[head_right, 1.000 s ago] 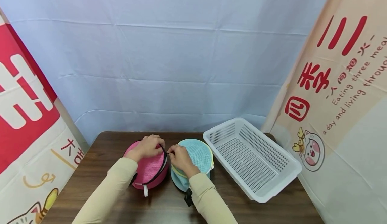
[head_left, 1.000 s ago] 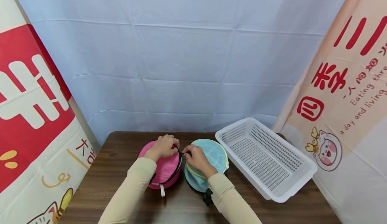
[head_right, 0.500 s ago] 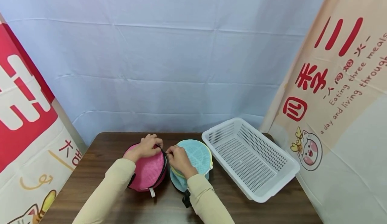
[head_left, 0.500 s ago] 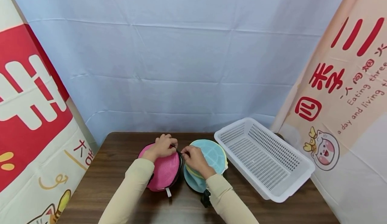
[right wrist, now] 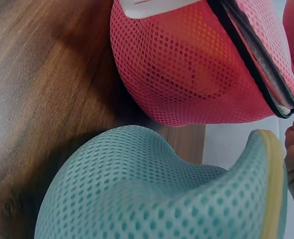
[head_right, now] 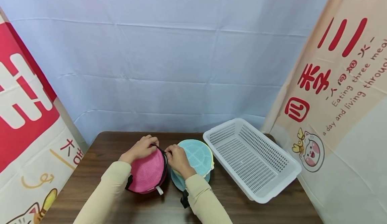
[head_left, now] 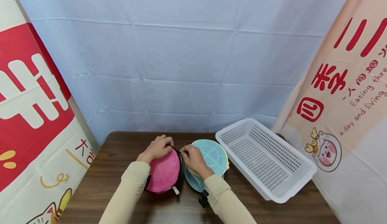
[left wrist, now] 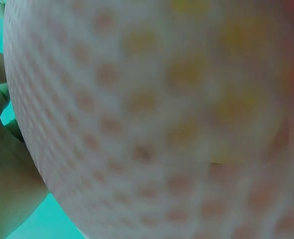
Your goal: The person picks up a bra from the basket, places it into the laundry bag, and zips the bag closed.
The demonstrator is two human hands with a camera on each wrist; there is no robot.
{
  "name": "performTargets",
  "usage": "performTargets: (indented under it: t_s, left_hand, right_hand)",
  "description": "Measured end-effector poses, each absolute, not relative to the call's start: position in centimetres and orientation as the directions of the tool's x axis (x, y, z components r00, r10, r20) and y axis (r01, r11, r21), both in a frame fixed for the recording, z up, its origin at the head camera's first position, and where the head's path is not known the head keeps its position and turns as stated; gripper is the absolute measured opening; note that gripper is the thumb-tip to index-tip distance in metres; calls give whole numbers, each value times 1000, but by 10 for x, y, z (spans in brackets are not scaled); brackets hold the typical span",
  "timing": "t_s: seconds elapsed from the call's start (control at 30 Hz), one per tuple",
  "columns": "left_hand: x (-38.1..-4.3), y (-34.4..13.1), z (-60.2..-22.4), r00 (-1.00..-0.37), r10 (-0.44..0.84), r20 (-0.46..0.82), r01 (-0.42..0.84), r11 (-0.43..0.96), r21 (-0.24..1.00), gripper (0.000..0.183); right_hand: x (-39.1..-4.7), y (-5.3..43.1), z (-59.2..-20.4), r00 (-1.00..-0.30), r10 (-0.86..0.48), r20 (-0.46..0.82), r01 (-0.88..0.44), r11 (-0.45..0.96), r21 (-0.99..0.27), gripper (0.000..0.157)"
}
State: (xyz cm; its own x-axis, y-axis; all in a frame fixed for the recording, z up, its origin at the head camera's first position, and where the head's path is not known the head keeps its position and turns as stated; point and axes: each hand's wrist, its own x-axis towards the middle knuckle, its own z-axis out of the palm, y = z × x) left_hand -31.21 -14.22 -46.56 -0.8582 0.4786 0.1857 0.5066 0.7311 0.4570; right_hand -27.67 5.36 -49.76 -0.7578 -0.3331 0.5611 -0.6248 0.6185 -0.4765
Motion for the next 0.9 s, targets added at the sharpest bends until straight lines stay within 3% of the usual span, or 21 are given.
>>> performTargets:
  t_s: [0.33, 0.9]
  left_hand:
    - [-310, -144, -467, -880, 445, 165, 457, 702, 546, 9]
    - [-309, -151, -473, -978, 156, 137, 207, 792, 574, 8]
  right_hand:
    - [-276, 55, -497, -782, -335, 526, -603, 620, -502, 8]
    - [-274, 57, -495, -769, -353, 532, -622, 605, -498, 10]
